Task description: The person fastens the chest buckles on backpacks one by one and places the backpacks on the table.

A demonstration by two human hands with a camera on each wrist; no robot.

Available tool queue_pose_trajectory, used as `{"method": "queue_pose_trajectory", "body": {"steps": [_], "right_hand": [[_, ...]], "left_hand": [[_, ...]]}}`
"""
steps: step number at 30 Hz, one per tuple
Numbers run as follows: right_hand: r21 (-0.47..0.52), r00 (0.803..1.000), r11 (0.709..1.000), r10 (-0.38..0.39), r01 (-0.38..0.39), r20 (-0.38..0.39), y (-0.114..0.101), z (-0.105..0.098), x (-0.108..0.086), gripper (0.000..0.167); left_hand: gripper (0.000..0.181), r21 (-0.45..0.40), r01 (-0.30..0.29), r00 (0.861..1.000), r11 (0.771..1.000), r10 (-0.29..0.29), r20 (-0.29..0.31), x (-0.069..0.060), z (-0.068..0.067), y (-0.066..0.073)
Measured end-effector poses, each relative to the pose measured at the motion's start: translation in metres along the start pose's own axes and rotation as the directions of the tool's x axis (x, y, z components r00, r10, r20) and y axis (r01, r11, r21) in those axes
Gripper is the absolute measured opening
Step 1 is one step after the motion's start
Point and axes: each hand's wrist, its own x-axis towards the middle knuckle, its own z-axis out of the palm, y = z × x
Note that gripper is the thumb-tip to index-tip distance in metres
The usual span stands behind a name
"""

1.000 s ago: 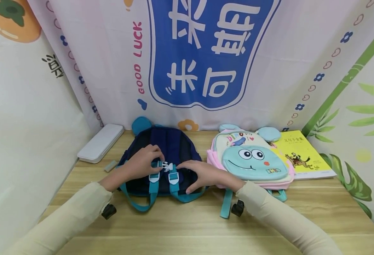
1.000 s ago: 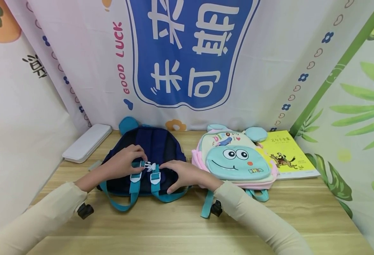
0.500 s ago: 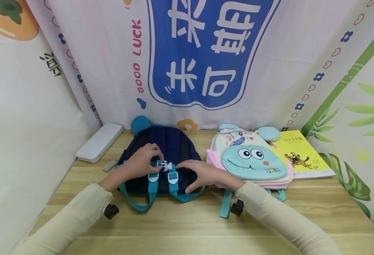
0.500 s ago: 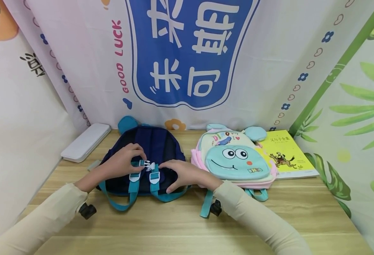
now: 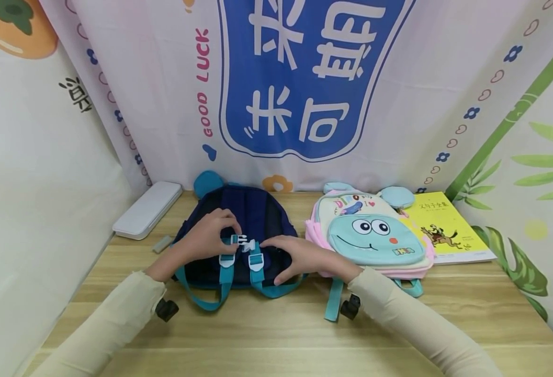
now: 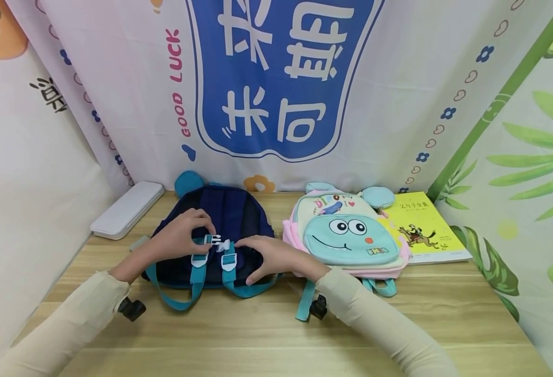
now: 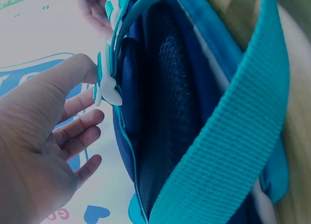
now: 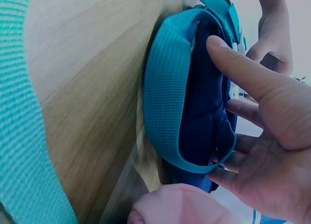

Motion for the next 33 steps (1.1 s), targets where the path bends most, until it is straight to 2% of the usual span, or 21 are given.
{"method": "queue_pose_trajectory", "body": {"steps": [6, 18, 23, 26, 33], "right_hand": [[0.000, 1.000, 1.000, 0.014, -0.014, 0.013, -0.001, -0.002, 0.002, 0.085], [0.010, 1.000, 1.000, 0.002, -0.002, -0.006, -0.004, -0.010, 0.004, 0.087], [0.057, 0.997, 0.998, 0.009, -0.005, -0.073, -0.009, -0.017, 0.009, 0.078], [0.044, 0.991, 0.999, 0.002, 0.004, -0.135, -0.011, -0.019, 0.015, 0.072], [-0.004, 0.960, 1.000, -0.025, 0.025, -0.280, -0.019, -0.017, 0.026, 0.059]], "left_hand": [[0.020, 0.035, -0.039, 0.999, 0.999, 0.039, 0.009, 0.005, -0.005, -0.004], [0.019, 0.026, -0.033, 0.994, 0.999, 0.030, 0.106, 0.014, -0.015, -0.011], [0.018, -0.001, -0.022, 0.988, 1.000, 0.022, 0.152, 0.017, -0.020, -0.013], [0.017, -0.025, 0.003, 0.984, 1.000, 0.002, 0.179, 0.020, -0.022, -0.014], [0.016, -0.070, 0.026, 0.982, 0.997, -0.012, 0.191, 0.022, -0.021, -0.017]]}}
